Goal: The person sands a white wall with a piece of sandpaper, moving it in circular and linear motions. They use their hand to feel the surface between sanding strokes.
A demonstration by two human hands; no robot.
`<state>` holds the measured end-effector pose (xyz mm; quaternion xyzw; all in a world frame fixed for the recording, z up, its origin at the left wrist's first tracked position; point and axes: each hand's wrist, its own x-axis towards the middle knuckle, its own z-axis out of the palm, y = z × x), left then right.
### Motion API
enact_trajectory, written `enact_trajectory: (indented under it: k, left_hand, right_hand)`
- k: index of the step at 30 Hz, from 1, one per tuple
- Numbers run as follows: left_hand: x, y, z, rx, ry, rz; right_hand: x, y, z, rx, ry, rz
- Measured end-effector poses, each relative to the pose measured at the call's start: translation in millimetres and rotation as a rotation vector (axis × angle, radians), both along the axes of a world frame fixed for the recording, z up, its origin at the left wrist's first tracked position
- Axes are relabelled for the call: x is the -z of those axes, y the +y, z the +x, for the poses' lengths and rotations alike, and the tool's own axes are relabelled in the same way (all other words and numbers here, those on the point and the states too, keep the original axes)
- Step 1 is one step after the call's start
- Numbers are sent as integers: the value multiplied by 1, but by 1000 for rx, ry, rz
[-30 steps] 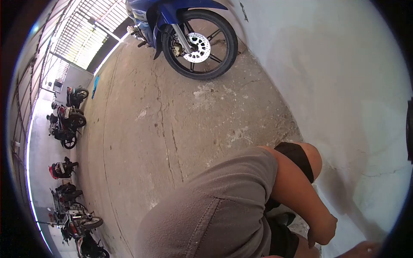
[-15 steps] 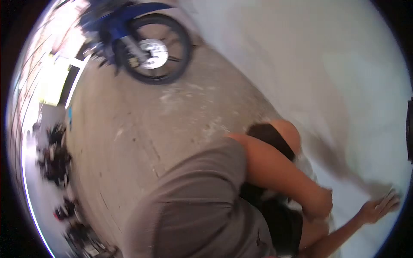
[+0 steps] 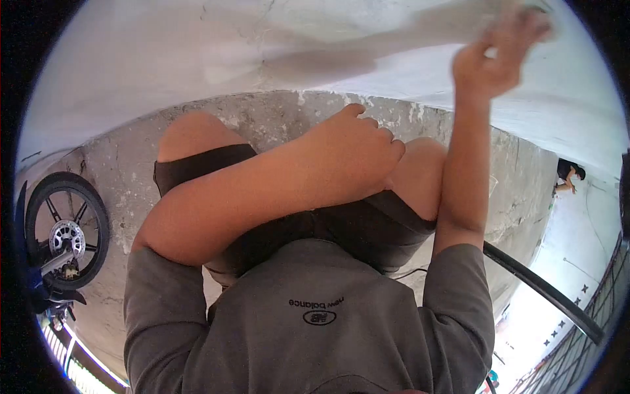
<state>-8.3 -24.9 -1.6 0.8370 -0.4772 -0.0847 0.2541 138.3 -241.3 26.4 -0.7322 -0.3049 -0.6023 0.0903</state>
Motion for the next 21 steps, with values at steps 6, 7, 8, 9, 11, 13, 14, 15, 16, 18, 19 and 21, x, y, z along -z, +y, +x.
enact_trajectory:
  k: [6,7,8,9,11,13,14,15,16,18,19,21]
  left_hand:
    - [6,1,-2,-22,-30,6]
    - [5,2,-4,-9,5,20]
    - [5,4,-6,-9,12,23]
    - [5,5,-7,21,29,21]
    - [5,5,-6,57,40,21]
    - [11,7,-7,74,135,106]
    - [11,9,-7,63,135,109]
    - [12,11,-9,47,159,142]
    - [12,13,-10,30,185,175]
    - [13,15,-11,16,209,157]
    - [13,15,-11,23,222,135]
    - [13,16,-10,12,206,109]
  right_hand:
    - [-13,-1,4,-36,-44,-44]
    - [-19,0,3,-34,-43,-22]
    - [-22,2,2,-29,-43,1]
    - [-7,3,5,-49,-53,-17]
    - [4,36,-9,-27,153,-115]
    - [2,30,17,-80,16,-231]
    - [-1,19,12,-75,24,-239]
    - [-8,15,2,-71,33,-247]
    - [-17,20,1,35,-23,-69]
    - [-35,21,4,-92,-88,4]
    - [-24,23,7,-86,-85,9]
    - [5,24,11,-100,-15,-134]
